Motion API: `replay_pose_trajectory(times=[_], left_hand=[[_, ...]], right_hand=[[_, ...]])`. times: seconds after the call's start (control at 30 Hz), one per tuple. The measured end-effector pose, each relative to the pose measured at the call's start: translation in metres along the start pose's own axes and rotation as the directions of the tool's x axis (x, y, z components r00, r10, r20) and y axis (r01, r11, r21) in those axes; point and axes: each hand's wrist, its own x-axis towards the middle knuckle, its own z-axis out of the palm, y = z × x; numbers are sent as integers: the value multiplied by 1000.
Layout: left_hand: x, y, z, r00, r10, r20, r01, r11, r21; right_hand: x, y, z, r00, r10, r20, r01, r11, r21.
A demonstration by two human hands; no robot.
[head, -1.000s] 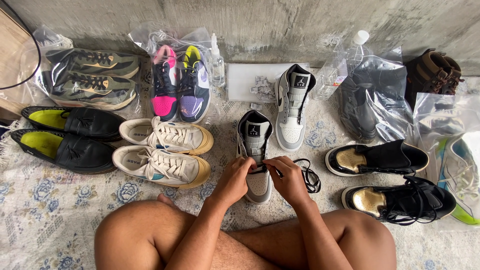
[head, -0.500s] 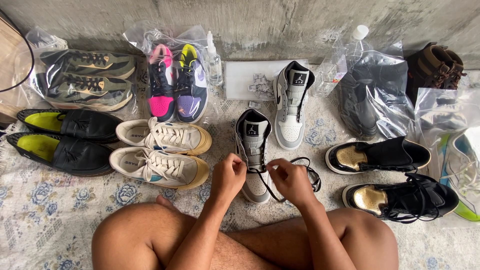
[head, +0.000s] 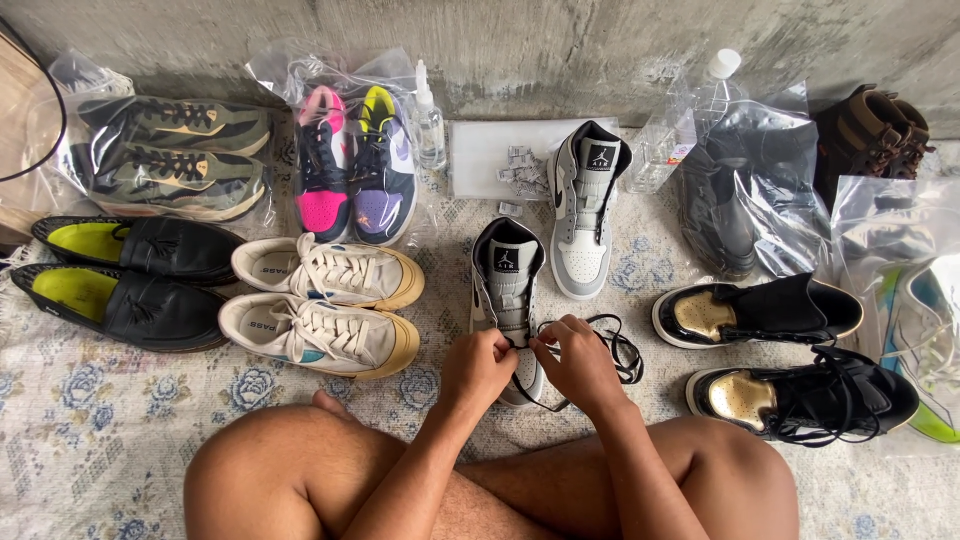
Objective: The person sits on the floor and laces a pair of white and grey high-top sneakers. They thread black laces through the eyelets, pull them tight, and tie a knot at the top.
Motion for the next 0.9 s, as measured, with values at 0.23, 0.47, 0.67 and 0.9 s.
replay_pose_trajectory(times=[0.23,0.47,0.67,0.9], left_hand=[[2,-6,4,976,110,-187,-119,992,-34],[8,-13,3,993,56,-104,-85,949,-302],[9,-12,-3,996,-70,49,85,874,-478],[2,-1,-17,989,-39,143,125,742,-659]], right_hand=[[3,-9,7,998,-13,67,12,1000,14],[3,-47,-6,992,93,80,-99,992,73],[6,-41,2,991,81,108,-114,930,350],[9,-39,3,991,57,118,-101,907,409]])
